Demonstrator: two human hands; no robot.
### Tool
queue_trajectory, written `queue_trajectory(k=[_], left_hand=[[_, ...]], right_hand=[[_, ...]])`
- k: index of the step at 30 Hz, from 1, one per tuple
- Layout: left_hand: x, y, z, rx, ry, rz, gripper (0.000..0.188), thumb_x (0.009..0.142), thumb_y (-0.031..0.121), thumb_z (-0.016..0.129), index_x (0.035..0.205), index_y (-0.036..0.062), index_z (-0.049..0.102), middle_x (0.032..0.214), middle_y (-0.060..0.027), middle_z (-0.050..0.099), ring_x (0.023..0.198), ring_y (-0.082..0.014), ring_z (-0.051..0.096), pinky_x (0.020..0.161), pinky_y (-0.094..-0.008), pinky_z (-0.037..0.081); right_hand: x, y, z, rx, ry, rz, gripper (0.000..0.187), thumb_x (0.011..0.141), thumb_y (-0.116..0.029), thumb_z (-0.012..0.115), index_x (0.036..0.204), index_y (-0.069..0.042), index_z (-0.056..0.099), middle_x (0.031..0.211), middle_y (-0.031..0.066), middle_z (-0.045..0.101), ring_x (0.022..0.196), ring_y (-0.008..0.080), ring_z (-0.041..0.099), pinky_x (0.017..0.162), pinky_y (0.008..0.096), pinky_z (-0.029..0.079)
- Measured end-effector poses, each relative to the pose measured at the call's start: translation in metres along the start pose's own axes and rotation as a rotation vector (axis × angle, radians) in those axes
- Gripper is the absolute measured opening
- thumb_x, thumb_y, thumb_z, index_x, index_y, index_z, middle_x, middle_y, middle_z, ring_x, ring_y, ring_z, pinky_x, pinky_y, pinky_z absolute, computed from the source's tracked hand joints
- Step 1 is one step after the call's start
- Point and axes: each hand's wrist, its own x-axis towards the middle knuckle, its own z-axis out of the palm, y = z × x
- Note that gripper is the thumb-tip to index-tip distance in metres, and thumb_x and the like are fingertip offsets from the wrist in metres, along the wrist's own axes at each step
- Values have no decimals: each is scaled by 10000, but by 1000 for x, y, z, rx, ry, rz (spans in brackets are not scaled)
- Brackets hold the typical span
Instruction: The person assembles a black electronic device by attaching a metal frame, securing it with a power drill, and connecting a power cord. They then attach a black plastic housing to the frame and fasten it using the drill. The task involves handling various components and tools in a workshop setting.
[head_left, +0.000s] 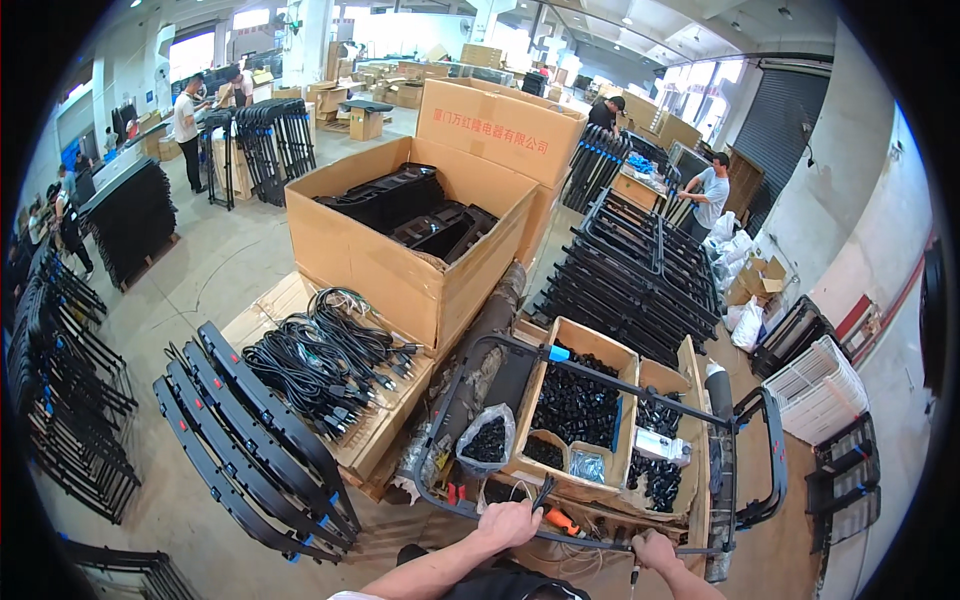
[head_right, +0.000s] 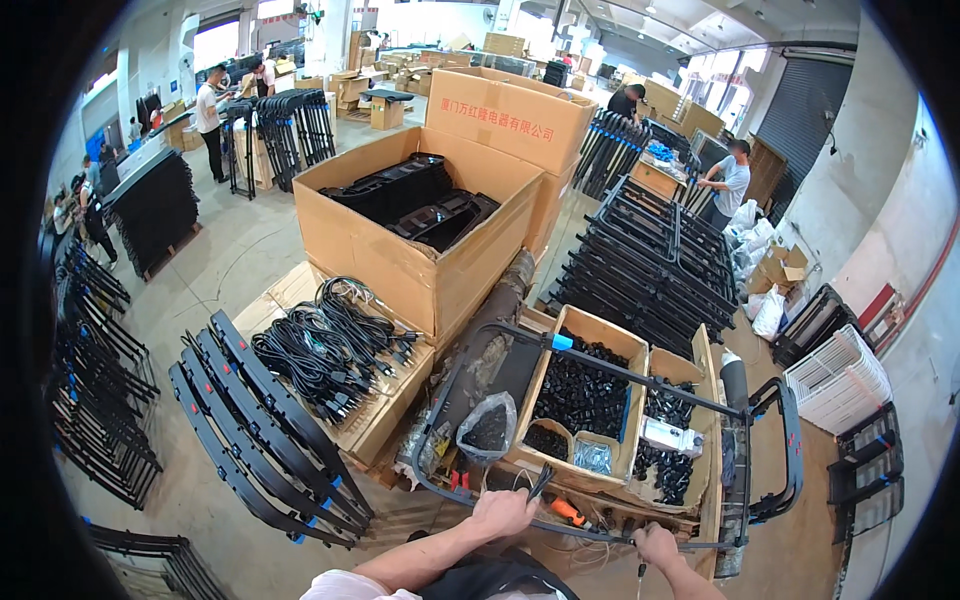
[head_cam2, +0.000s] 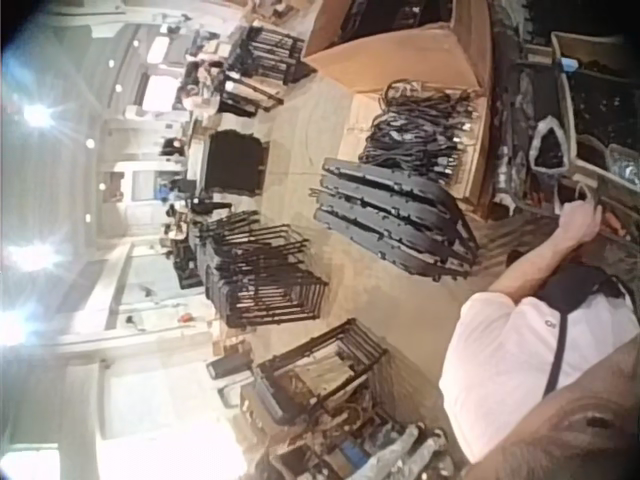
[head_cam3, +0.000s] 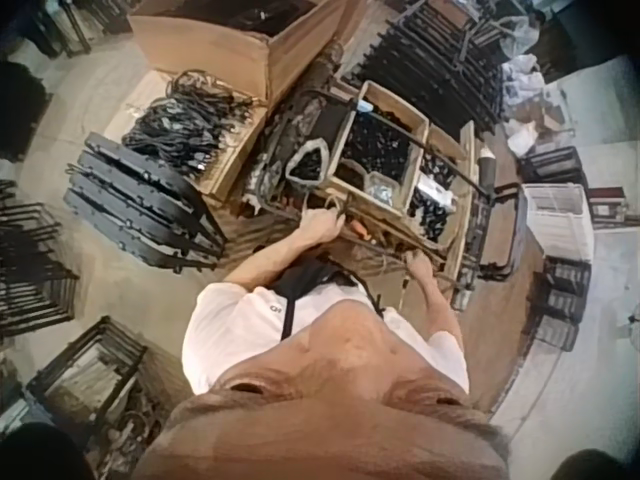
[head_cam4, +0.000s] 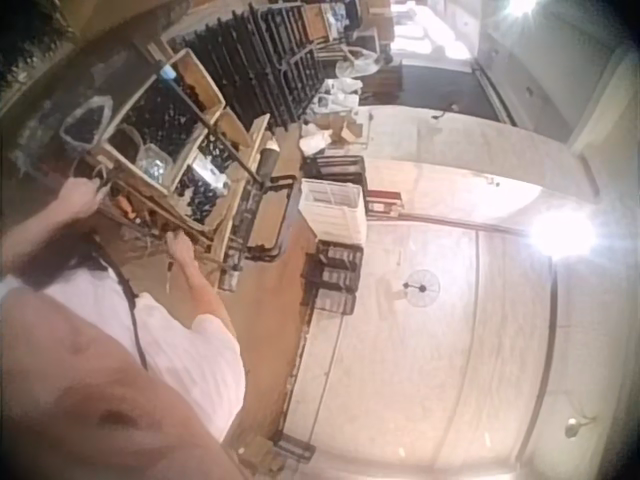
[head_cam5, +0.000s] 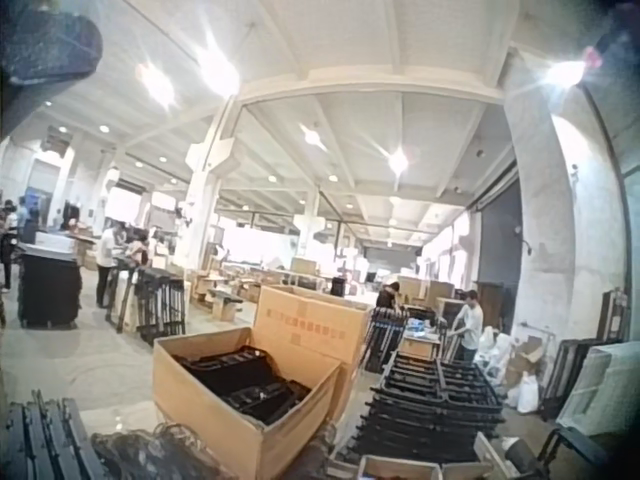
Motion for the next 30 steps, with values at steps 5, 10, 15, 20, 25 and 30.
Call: queue_trajectory(k=[5,10,15,20,25,30], left_hand=[[0,-6,-2,13,23,1,498,1074,442,513,998,2,735,846,-244,777,801,-413,787,720,-553,632],[3,-4,8,10,80,32,464,1065,451,538,972,28,705,807,-241,763,740,-425,772,680,-573,615],[4,-3,-5,-60,-37,-80,456,1069,452,528,1007,29,685,908,-263,767,888,-451,763,822,-583,594],[6,-5,4,-48,60,-2,442,1045,422,585,973,9,725,780,-253,755,724,-440,765,711,-552,625],[7,-1,-2,-89,-59,-53,454,1070,423,540,995,0,688,852,-288,751,831,-481,753,813,-585,588],[9,-2,-6,-83,-54,-52,448,1072,413,543,990,0,694,859,-284,755,832,-475,756,806,-581,590]], right_hand=[[-13,-20,4,-361,167,-228,524,1031,-485,542,1068,18,685,938,261,777,938,429,769,880,508,608],[19,12,11,-330,-12,28,643,1037,-594,514,998,-5,770,926,253,780,906,428,773,828,531,615],[-5,-29,1,-500,333,-273,727,1050,-661,486,856,-36,803,880,268,770,864,434,772,749,511,624],[7,-3,6,-768,40,-205,708,1028,-677,546,1109,5,718,843,236,773,818,403,783,744,506,627],[-29,-27,-4,-723,14,-183,659,967,-659,628,1065,-22,770,947,223,789,923,374,791,785,473,632],[-14,-12,-9,-676,19,-254,547,847,-547,764,1053,-40,752,1007,186,795,944,353,790,814,463,634]])
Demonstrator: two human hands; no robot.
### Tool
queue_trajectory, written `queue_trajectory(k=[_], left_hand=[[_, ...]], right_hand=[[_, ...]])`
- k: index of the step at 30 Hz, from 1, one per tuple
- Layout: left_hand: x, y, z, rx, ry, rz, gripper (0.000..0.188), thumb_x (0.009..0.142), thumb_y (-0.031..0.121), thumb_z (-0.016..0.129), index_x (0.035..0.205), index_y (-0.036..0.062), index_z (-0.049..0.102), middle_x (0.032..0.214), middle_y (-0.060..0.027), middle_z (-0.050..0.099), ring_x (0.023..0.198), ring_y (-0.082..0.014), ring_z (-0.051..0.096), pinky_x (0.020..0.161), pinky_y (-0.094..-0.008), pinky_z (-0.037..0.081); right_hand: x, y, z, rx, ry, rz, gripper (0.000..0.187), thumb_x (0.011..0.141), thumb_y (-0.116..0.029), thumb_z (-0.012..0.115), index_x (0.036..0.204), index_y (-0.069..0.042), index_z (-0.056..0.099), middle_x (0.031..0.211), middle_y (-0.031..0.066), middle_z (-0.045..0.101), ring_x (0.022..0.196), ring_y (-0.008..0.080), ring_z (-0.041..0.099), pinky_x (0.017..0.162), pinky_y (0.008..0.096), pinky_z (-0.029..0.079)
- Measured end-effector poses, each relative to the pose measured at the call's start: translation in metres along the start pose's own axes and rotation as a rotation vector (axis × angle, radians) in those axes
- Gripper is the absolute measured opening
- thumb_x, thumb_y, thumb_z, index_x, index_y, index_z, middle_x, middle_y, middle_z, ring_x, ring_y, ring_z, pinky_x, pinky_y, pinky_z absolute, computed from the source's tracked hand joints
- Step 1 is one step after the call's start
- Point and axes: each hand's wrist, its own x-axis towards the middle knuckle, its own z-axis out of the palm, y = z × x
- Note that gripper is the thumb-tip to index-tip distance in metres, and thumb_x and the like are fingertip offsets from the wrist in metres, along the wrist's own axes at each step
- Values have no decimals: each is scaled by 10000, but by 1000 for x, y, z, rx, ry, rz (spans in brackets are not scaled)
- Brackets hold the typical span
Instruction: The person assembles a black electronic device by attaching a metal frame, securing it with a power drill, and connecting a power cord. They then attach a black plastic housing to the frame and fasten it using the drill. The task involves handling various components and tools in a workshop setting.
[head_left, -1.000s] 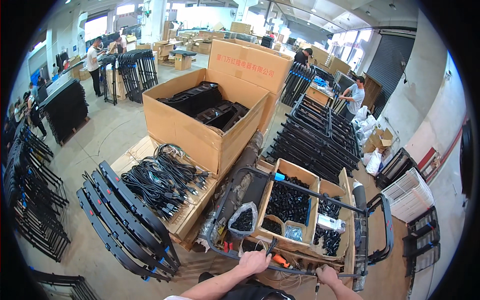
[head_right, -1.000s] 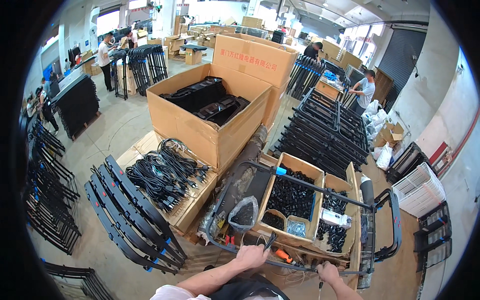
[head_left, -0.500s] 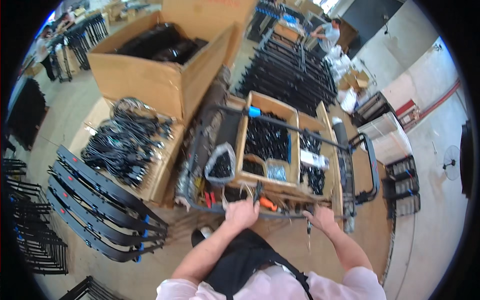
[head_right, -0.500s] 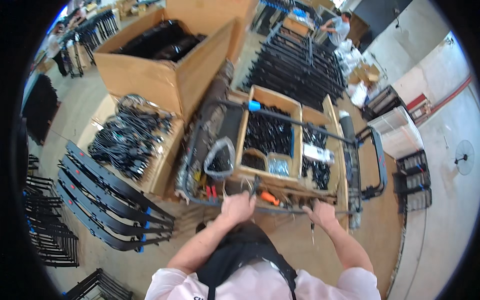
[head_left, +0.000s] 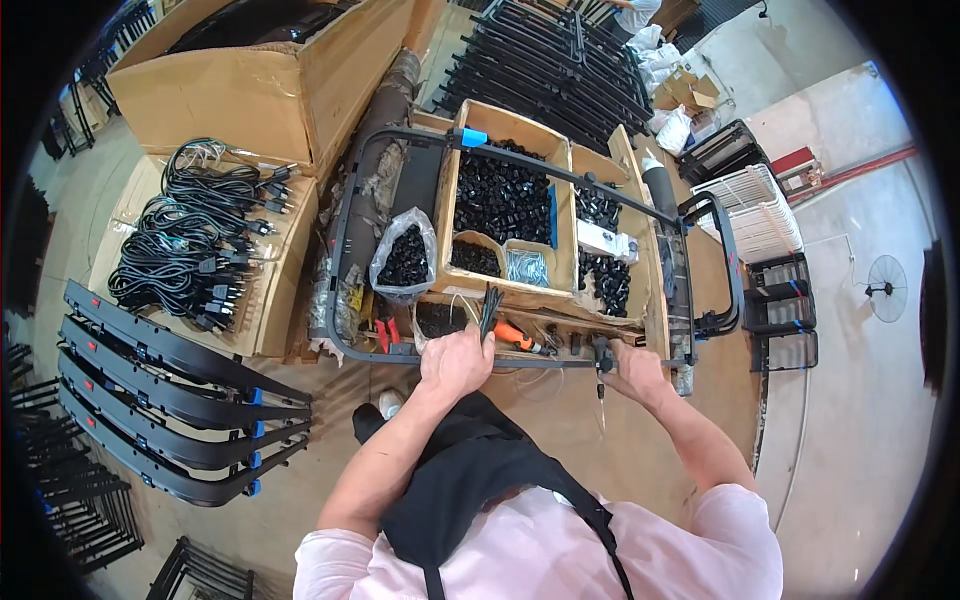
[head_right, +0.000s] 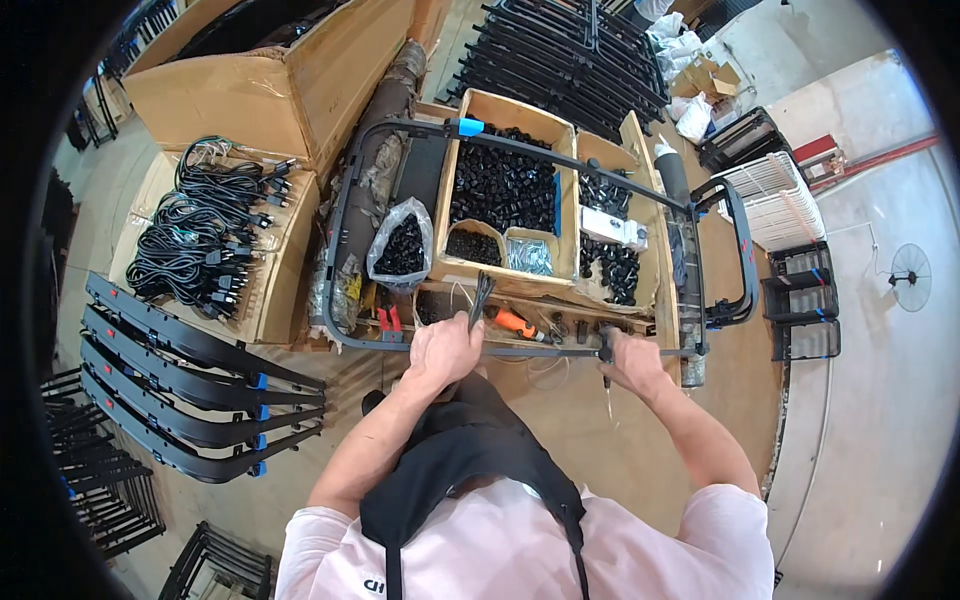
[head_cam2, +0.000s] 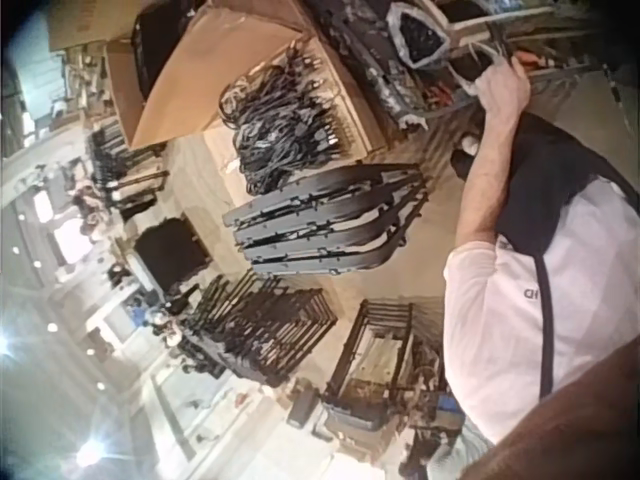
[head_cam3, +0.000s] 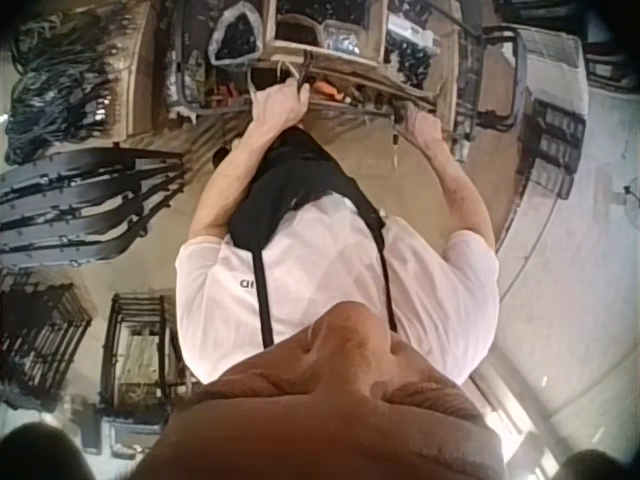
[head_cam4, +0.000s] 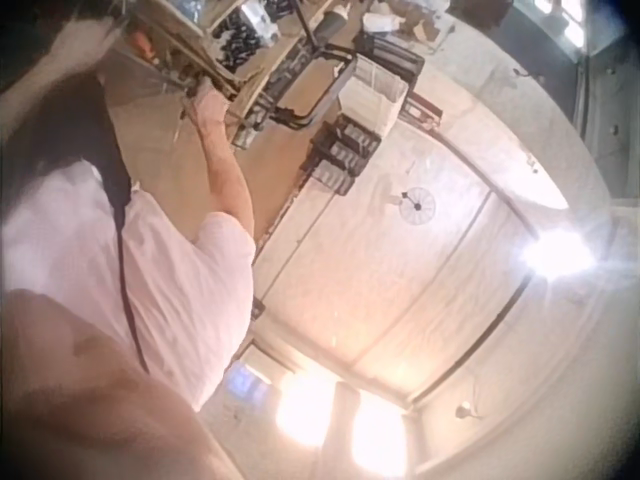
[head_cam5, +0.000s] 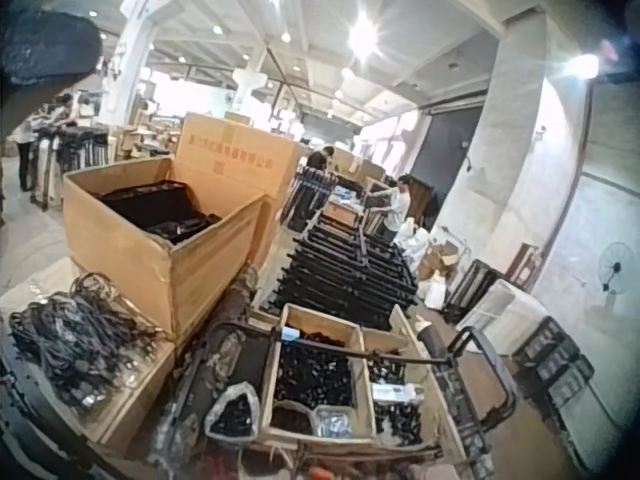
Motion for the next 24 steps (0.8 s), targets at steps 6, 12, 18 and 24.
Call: queue_trajectory(k=[6,12,18,24], left_hand=[[1,-7,1,1,37,-5,452,1067,422,547,967,4,688,846,-292,750,816,-476,754,784,-592,585],[1,-6,5,17,13,19,456,1065,425,552,966,1,688,842,-291,750,813,-475,754,783,-588,584],[3,-1,1,12,45,44,457,1059,425,566,953,-2,690,833,-281,749,801,-474,751,770,-585,587],[8,-6,4,-4,78,48,420,1046,408,586,940,15,688,812,-269,747,779,-471,749,760,-581,596]], right_hand=[[-5,-21,-22,41,101,56,377,857,-407,767,1055,-86,773,1056,144,805,977,308,795,849,458,637],[5,-2,3,-47,17,76,346,856,-298,747,1131,-90,767,979,176,796,935,367,787,823,503,625],[-2,11,22,-108,53,52,200,877,-215,656,921,-49,759,976,202,792,916,363,791,796,489,630],[6,-1,1,-73,110,43,252,910,-238,642,994,-39,772,884,182,793,830,362,791,735,475,635]])
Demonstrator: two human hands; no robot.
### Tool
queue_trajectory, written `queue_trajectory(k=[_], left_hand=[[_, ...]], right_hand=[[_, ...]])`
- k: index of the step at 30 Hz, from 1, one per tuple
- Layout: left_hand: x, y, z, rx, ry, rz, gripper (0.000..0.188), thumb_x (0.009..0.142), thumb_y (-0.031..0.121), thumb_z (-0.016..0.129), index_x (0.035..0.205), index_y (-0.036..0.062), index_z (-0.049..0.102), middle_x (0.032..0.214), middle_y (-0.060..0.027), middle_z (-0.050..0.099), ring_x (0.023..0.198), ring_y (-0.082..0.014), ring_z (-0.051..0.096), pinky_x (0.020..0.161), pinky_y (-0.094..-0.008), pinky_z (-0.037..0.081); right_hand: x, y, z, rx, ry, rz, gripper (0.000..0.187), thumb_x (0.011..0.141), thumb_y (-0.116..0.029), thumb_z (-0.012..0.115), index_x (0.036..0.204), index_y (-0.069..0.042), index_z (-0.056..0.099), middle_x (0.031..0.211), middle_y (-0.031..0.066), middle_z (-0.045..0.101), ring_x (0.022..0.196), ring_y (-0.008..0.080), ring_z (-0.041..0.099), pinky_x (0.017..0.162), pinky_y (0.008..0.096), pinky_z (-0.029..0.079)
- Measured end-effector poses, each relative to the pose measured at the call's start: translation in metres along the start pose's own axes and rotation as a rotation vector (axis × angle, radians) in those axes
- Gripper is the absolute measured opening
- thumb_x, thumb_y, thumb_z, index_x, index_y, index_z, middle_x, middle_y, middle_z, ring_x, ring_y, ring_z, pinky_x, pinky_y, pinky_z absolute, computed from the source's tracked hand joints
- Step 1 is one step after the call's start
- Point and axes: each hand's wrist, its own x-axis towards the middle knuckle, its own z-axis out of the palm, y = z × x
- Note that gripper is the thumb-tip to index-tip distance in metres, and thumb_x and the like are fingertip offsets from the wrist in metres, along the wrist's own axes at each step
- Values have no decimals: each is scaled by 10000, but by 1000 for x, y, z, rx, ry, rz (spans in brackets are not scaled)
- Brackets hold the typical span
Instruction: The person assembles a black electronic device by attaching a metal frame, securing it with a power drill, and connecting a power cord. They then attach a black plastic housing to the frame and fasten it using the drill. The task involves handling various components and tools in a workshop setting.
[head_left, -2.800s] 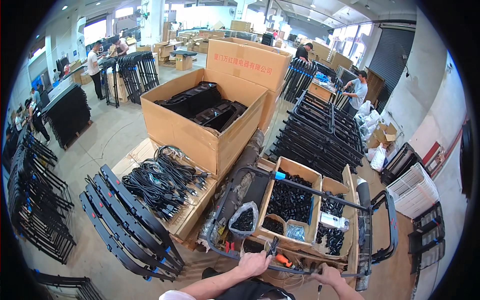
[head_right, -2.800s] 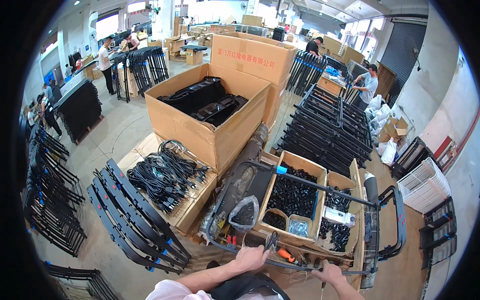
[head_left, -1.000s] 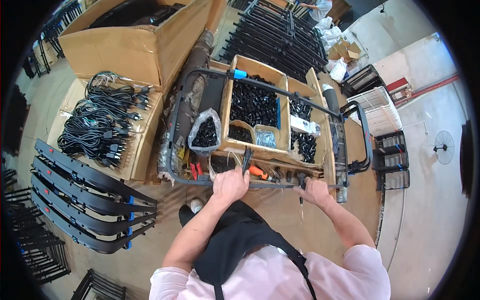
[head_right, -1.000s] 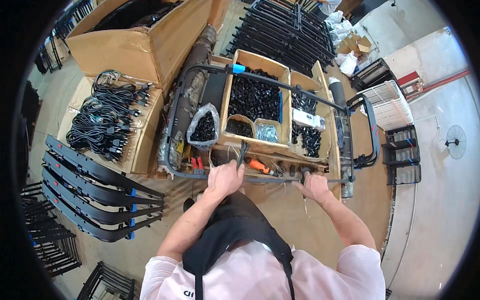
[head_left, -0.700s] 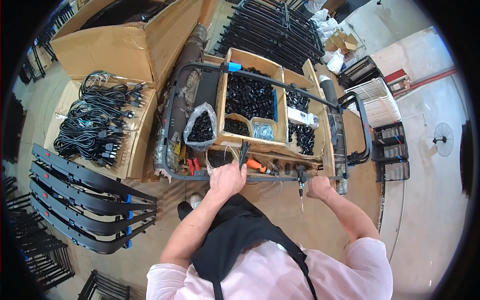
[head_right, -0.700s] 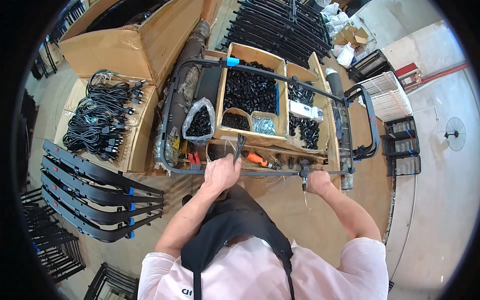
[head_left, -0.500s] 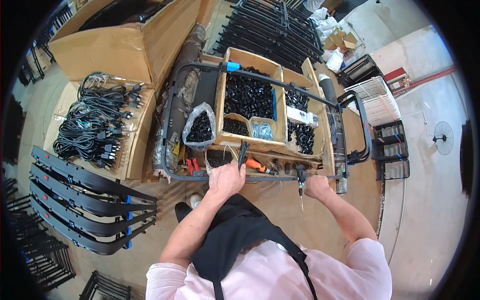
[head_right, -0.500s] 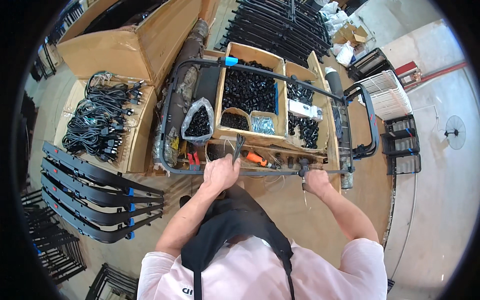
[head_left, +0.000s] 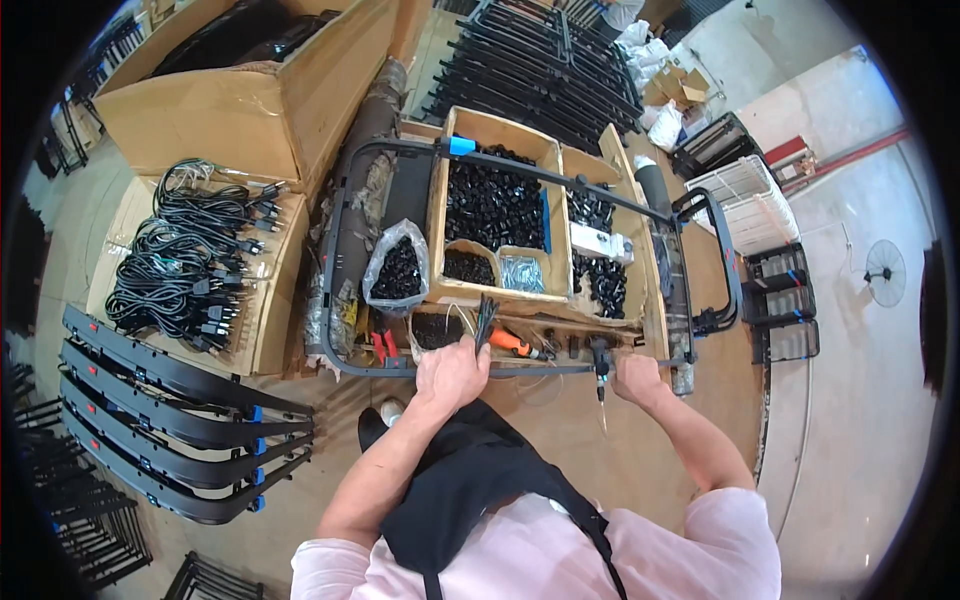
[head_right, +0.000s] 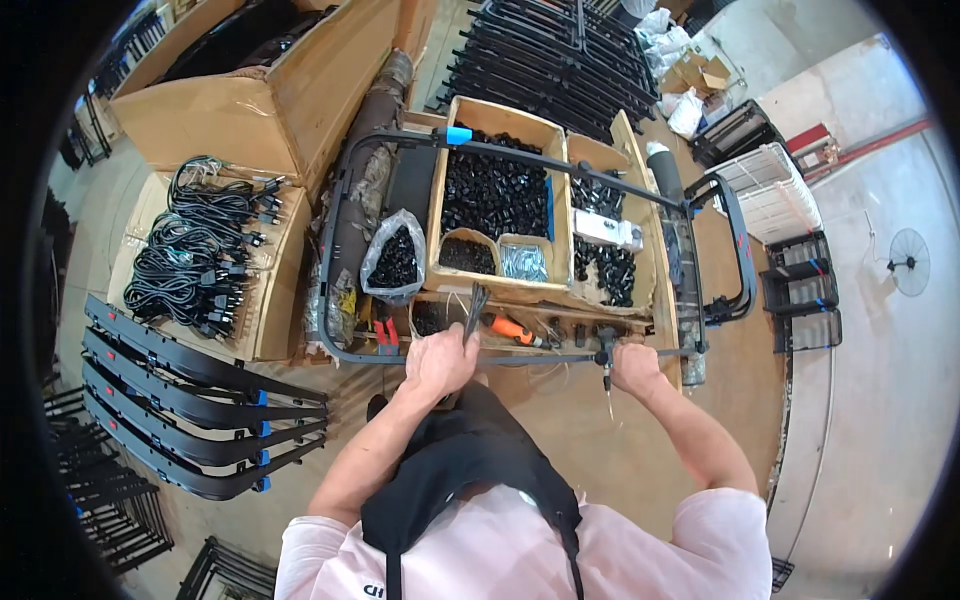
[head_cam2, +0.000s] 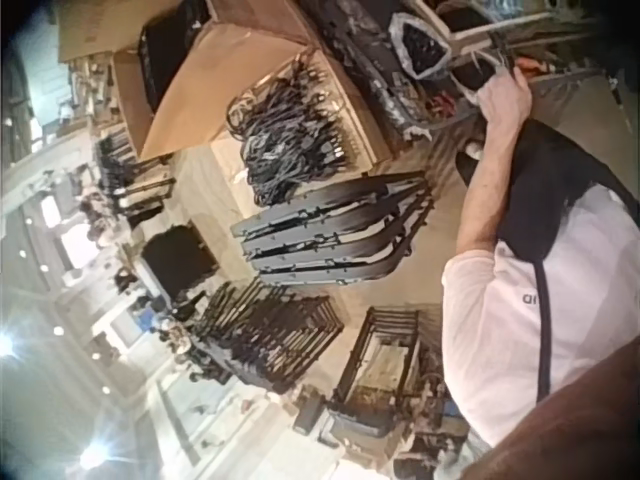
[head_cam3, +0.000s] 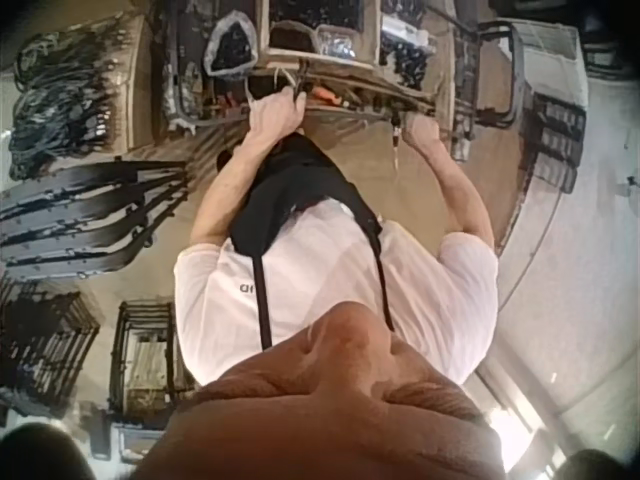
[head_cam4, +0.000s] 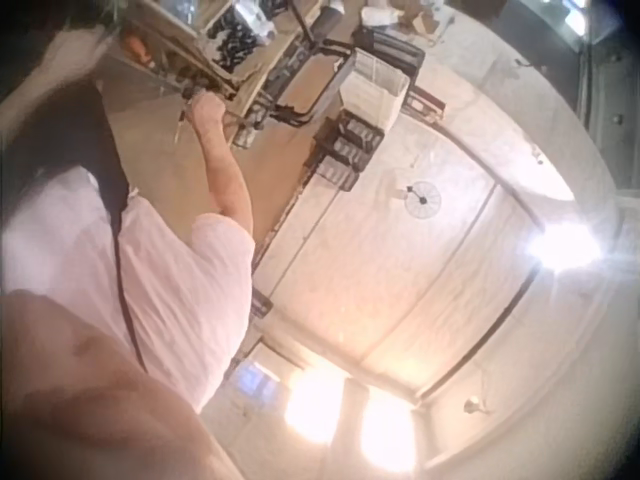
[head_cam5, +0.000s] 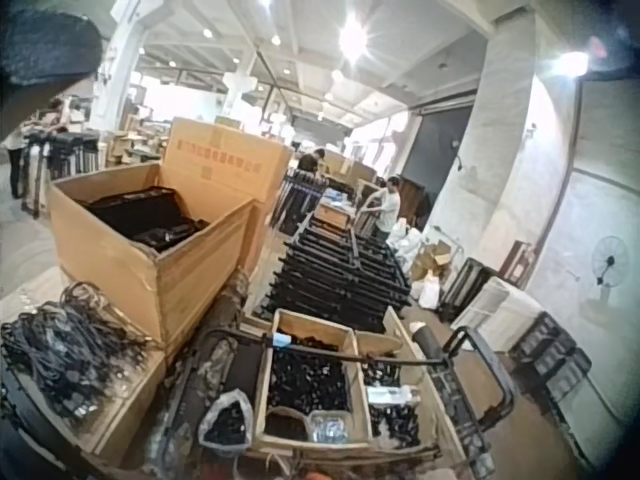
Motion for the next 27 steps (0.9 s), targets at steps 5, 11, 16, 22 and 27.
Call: queue_trajectory(k=[5,11,16,22,27], left_hand=[[-5,5,-1,-1,-37,-18,430,1050,415,583,922,14,671,827,-281,743,797,-479,745,763,-589,587],[-3,4,-3,14,-66,-17,437,1056,420,570,965,9,688,830,-273,749,818,-476,751,780,-584,587],[-5,1,1,-1,-48,-11,414,1052,401,578,960,11,682,834,-275,748,814,-476,748,783,-589,586],[-6,2,-2,4,-79,-10,419,1049,404,580,947,9,673,843,-275,749,808,-476,745,784,-585,585],[-9,2,0,1,-72,-9,432,1053,413,567,944,7,670,833,-274,747,806,-481,743,784,-594,579]], right_hand=[[4,7,4,-88,-354,-69,190,888,-182,655,987,-48,748,943,180,790,905,356,793,805,471,639],[7,2,10,-21,-148,3,194,879,-181,651,978,-36,734,928,196,783,895,364,789,796,481,638],[10,2,4,69,-263,30,248,901,-176,645,1048,-16,765,999,206,795,998,396,776,858,498,626],[7,-3,6,140,-128,83,234,907,-156,615,984,-4,775,990,249,784,989,409,774,863,518,624],[-4,5,24,87,-61,76,247,916,-191,616,1006,-25,774,981,215,794,946,380,787,837,497,634]])
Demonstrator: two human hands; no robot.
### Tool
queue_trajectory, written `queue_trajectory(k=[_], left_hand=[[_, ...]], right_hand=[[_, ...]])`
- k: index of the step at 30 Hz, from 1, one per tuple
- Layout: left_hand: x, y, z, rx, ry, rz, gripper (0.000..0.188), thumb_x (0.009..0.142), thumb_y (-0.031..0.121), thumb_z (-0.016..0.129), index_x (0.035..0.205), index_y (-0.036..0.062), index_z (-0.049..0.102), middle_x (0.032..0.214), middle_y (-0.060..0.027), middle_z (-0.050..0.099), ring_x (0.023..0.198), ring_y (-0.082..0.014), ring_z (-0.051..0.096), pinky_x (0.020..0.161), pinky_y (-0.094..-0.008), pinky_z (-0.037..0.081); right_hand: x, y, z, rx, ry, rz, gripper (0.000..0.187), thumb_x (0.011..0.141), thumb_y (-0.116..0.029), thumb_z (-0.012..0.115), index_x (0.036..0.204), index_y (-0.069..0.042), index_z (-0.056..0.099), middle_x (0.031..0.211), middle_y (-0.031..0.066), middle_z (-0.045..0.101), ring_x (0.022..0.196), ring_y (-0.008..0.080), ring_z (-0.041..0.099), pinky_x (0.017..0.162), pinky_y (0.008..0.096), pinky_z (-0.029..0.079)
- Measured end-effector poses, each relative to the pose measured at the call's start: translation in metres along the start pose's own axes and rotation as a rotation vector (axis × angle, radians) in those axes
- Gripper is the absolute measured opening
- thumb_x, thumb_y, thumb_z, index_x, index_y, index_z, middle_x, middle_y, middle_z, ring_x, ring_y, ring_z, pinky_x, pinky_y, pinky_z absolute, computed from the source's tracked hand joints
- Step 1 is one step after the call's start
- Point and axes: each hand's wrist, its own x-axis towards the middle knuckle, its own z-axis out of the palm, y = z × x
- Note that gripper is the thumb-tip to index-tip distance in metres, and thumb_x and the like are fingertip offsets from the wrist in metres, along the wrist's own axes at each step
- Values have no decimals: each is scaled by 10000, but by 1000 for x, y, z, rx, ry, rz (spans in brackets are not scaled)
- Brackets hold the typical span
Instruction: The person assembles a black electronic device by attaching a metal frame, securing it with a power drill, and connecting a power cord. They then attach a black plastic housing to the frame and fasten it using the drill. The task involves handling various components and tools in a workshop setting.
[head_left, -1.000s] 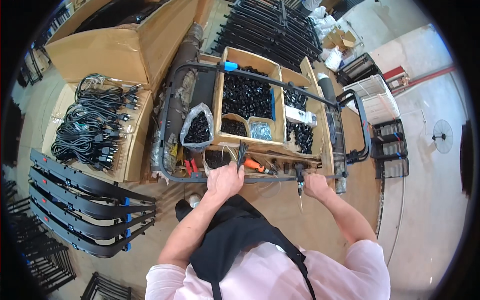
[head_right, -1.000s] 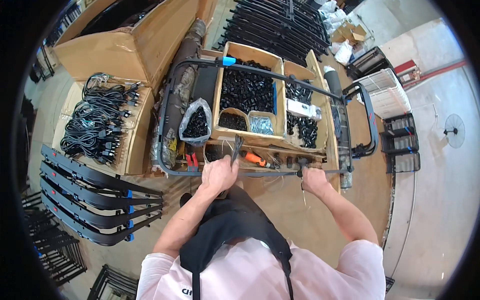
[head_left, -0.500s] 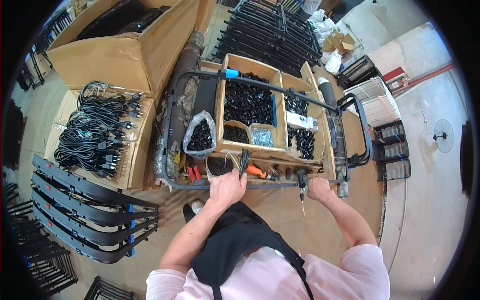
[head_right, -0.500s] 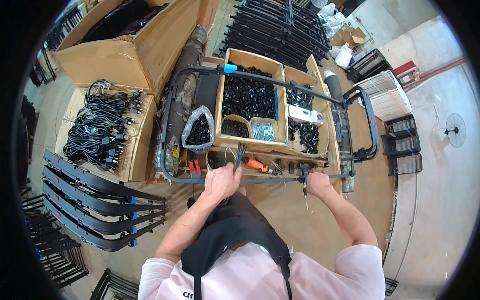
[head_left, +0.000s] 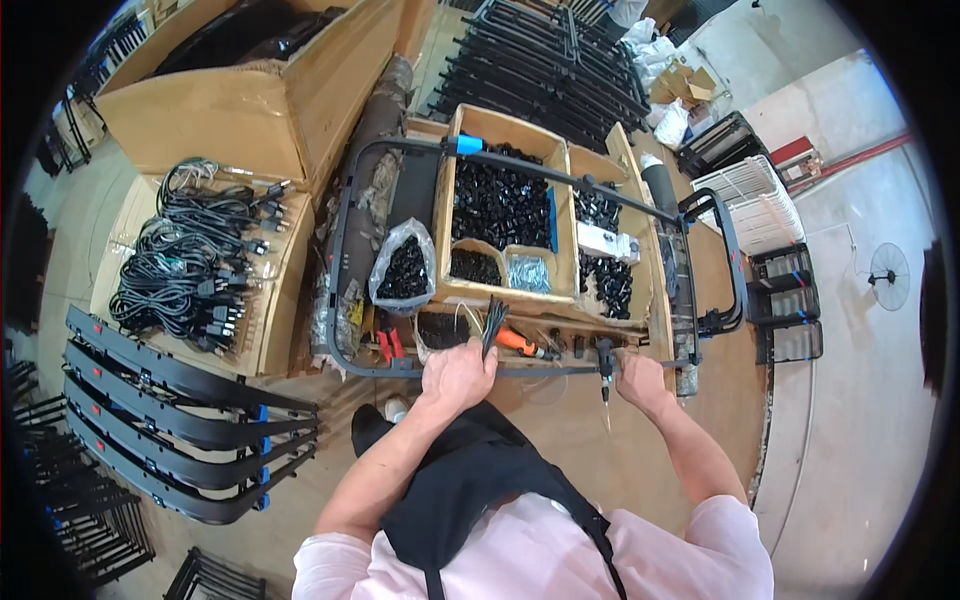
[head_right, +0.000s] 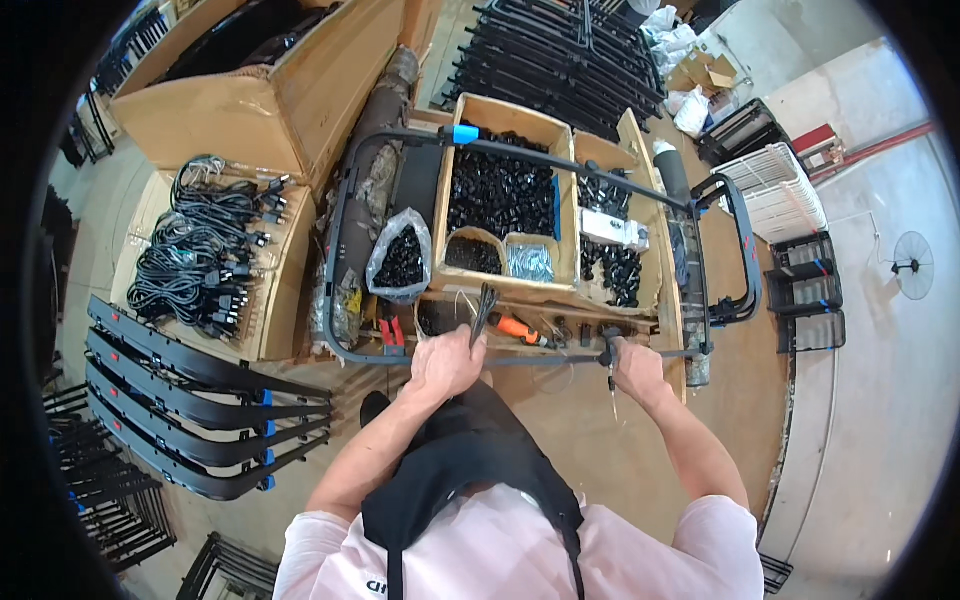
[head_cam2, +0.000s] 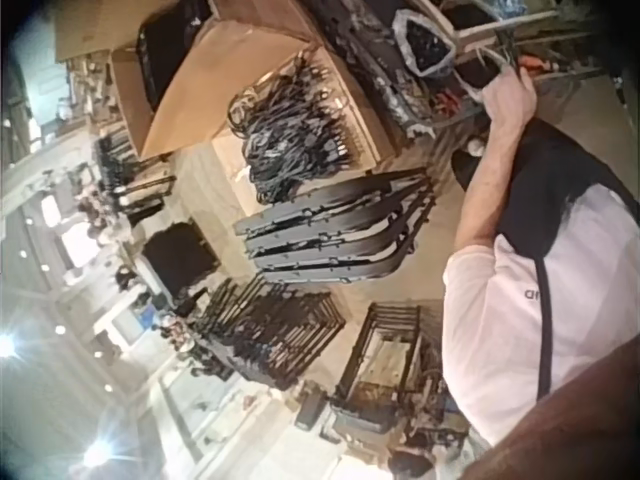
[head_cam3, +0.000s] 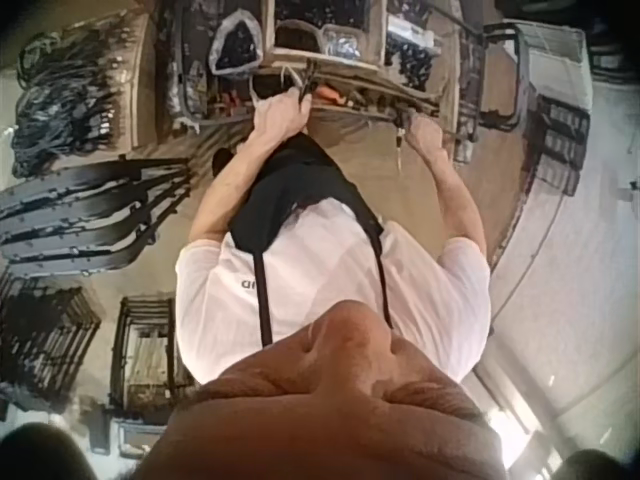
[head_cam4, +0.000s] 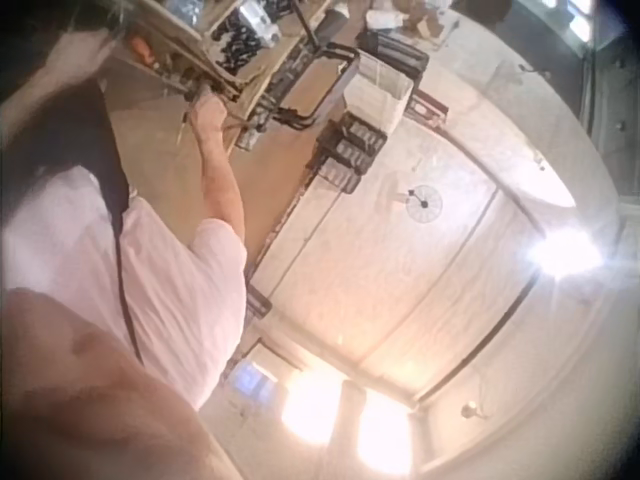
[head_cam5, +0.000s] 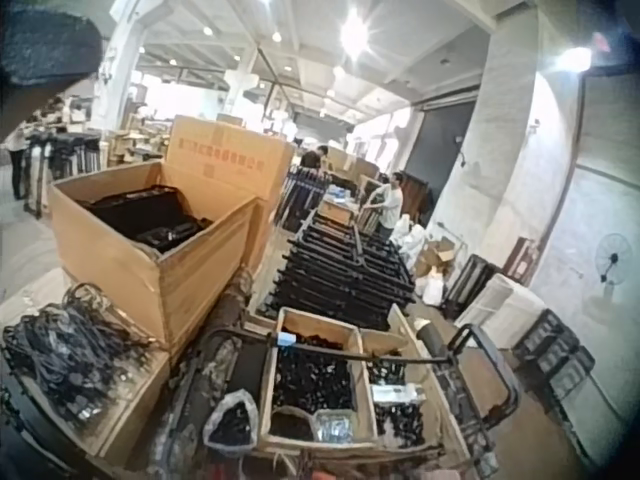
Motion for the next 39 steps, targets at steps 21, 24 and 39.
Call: queue_trajectory(k=[21,24,39], left_hand=[[-1,1,-2,11,-10,8,414,1044,399,586,961,10,702,865,-268,766,813,-464,762,798,-574,602],[5,2,-6,36,-2,23,421,1049,398,578,964,4,700,865,-265,766,811,-461,762,783,-575,604],[4,5,-7,40,-16,12,436,1059,406,560,954,5,692,862,-270,763,817,-458,760,803,-570,601]], right_hand=[[6,-11,-12,3,-219,25,276,885,-196,651,1069,-14,745,1032,221,793,986,387,784,863,504,631],[6,-8,-14,14,-188,63,291,886,-222,656,1057,-33,797,1084,205,800,1050,369,783,901,490,631],[7,-12,17,16,165,-62,167,866,-153,632,946,-12,675,826,205,762,790,382,775,692,494,618]])
